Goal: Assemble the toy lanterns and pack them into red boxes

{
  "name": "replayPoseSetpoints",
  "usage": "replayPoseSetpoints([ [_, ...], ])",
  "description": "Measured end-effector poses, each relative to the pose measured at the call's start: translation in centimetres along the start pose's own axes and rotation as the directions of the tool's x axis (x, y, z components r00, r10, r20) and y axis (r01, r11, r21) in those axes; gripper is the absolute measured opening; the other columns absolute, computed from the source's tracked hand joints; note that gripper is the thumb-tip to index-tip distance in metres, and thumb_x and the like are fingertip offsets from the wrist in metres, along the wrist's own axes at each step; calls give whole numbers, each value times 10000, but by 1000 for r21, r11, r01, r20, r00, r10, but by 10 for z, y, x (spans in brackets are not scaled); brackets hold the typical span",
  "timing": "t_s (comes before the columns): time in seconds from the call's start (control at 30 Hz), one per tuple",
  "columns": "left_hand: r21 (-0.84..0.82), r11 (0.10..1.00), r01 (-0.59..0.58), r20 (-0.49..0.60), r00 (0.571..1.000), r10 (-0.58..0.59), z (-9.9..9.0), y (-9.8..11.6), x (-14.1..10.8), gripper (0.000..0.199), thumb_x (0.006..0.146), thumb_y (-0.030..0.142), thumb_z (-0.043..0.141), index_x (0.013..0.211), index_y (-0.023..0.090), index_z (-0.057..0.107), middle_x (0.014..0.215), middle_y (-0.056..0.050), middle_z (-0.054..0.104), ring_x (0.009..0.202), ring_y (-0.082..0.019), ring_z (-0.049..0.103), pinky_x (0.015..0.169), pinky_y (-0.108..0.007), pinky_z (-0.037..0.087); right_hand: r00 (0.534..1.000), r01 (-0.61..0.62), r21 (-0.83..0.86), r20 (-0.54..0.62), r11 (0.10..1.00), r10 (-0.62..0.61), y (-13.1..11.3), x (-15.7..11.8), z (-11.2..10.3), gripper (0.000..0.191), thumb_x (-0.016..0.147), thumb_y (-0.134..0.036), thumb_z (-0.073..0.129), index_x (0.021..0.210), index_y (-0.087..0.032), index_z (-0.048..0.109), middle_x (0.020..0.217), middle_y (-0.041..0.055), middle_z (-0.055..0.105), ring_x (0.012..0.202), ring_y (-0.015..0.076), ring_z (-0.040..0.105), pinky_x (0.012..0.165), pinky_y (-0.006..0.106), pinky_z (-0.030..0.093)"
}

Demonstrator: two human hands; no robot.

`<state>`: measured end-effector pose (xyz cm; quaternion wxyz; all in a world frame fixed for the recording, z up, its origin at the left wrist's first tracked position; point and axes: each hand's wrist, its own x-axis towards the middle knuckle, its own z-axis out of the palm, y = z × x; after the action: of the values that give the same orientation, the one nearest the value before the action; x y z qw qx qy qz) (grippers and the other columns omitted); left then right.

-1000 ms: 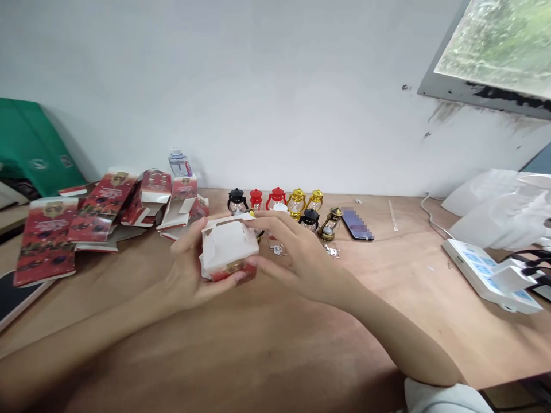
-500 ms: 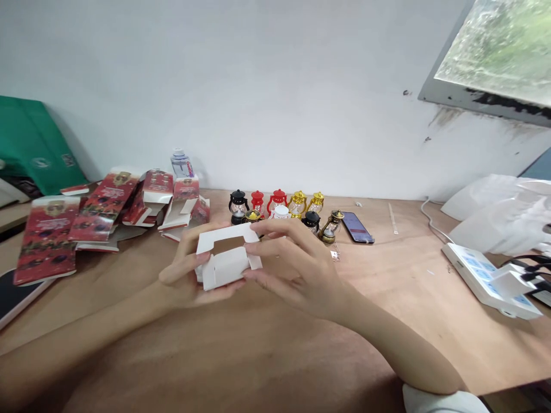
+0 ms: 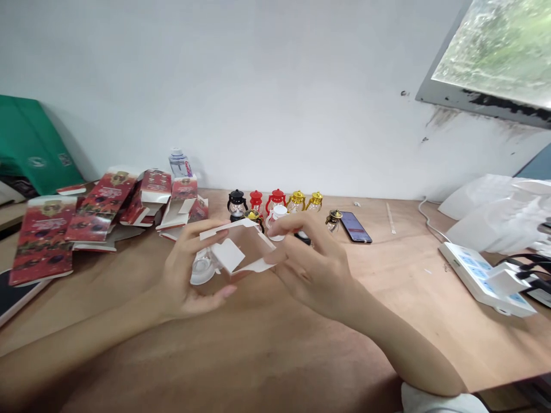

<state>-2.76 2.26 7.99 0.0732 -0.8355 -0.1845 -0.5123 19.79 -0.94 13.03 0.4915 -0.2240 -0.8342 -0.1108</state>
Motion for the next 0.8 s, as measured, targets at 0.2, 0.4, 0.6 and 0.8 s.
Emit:
replayPoseSetpoints([
  [0.2,-159,978,136,0,990,-138,-1,10,4,692,780,302,705,1380,280,360,1293,-121,497,1230,-306,504,980,-495,490,999,36,52,39,998,-38,-8,-2,3,250,856,5,502,878,-231,581,870,42,681,812,160,673,675,304,563],
  [0.4,-571,804,170,-58,968,-245,-5,9,4,575,836,361,665,1327,347,366,1239,-75,539,1110,-237,589,910,-413,530,993,100,80,56,992,-104,3,8,-16,219,859,-47,551,804,-252,603,1018,43,685,919,189,664,749,364,554],
  [0.6,-558,575,598,617,763,-195,-23,10,14,841,655,428,826,1367,324,390,1282,-94,561,1137,-295,608,897,-425,548,943,25,398,295,917,-154,33,10,-24,187,910,-148,550,791,-273,621,1231,33,565,1149,198,572,860,386,553],
  [0.8,-619,256,742,757,651,-57,-13,8,11,796,612,477,840,1271,307,427,1101,-60,654,914,-260,696,760,-388,584,847,-88,493,494,865,-195,45,10,-23,203,919,-129,532,781,-254,613,1261,32,536,1242,200,520,980,447,498],
])
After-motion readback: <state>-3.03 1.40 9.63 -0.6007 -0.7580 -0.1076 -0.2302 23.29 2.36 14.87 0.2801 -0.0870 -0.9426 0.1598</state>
